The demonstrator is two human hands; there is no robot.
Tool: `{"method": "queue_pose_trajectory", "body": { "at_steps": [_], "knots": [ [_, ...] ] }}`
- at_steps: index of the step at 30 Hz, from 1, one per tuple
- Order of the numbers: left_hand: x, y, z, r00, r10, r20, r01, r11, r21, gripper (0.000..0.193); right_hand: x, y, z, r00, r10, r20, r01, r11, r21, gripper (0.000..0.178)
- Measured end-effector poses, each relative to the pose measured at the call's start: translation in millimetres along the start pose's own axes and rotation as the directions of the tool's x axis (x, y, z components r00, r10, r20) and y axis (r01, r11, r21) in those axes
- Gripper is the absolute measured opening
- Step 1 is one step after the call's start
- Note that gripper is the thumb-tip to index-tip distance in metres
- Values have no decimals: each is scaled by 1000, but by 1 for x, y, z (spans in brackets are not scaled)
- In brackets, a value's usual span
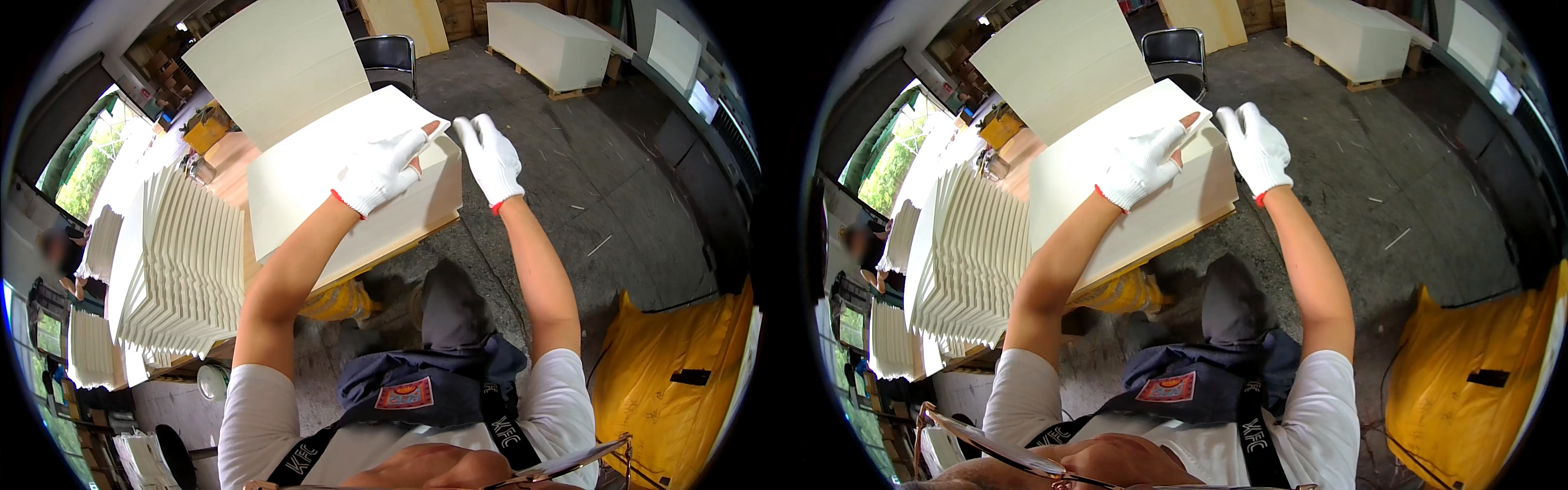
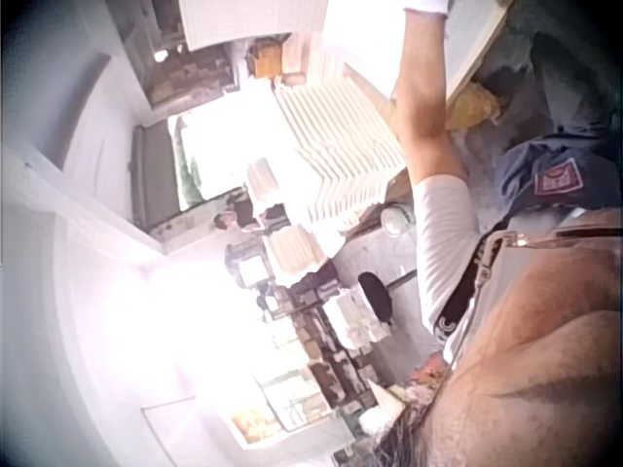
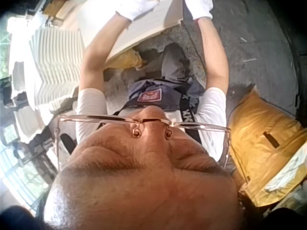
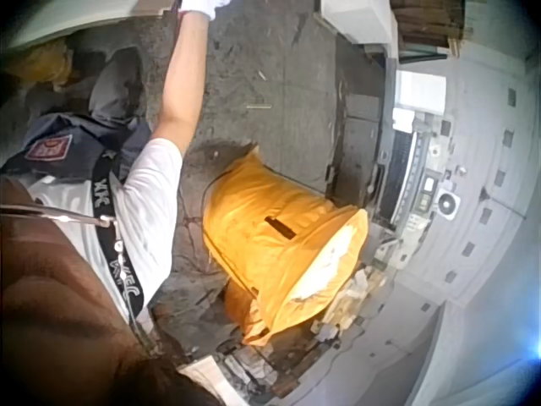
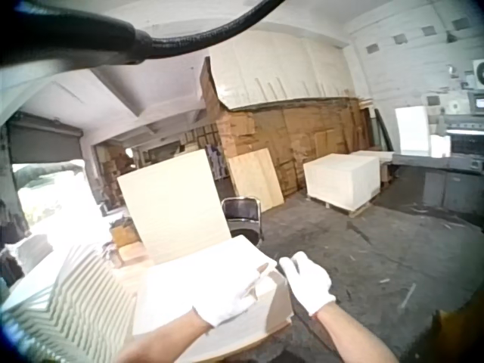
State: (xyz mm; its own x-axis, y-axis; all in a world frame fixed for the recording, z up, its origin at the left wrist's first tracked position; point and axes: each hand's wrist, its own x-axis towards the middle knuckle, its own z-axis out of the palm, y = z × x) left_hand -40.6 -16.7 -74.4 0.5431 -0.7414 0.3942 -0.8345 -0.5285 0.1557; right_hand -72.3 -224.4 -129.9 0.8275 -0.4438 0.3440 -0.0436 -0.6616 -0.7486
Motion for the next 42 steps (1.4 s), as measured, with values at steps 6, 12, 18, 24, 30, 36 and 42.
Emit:
{"method": "queue_pose_trajectory", "body": {
  "at_steps": [6, 12, 18, 24, 30, 36, 42],
  "knots": [
    [5, -15, 10, 997, -65, 50, 64, 997, 32, 36, 0, 3, -7, 934, -275, 228, 336, 894, -297, 61],
    [28, -36, 22, 991, -120, 56, 118, 992, 40, 34, 11, 6, -7, 857, -456, 238, 515, 749, -417, 54],
    [26, -28, 14, 971, -202, 130, 214, 973, -89, 36, 17, -8, 4, 906, -389, 169, 418, 886, -201, 53],
    [12, -34, 9, 955, -232, 187, 285, 894, -346, 40, 7, -17, 14, 981, -64, 186, 22, 975, 221, 57],
    [15, -10, -8, 902, -309, 302, 407, 844, -351, 44, -1, -11, 24, 997, -79, 26, 72, 971, 226, 55],
    [16, -24, 4, 935, -262, 238, 334, 876, -348, 45, 4, -3, 31, 994, -98, 51, 83, 968, 236, 56],
    [8, -26, 14, 989, -150, 16, 141, 878, -458, 37, 0, -9, 28, 994, -108, 26, 102, 980, 172, 56]
  ]
}}
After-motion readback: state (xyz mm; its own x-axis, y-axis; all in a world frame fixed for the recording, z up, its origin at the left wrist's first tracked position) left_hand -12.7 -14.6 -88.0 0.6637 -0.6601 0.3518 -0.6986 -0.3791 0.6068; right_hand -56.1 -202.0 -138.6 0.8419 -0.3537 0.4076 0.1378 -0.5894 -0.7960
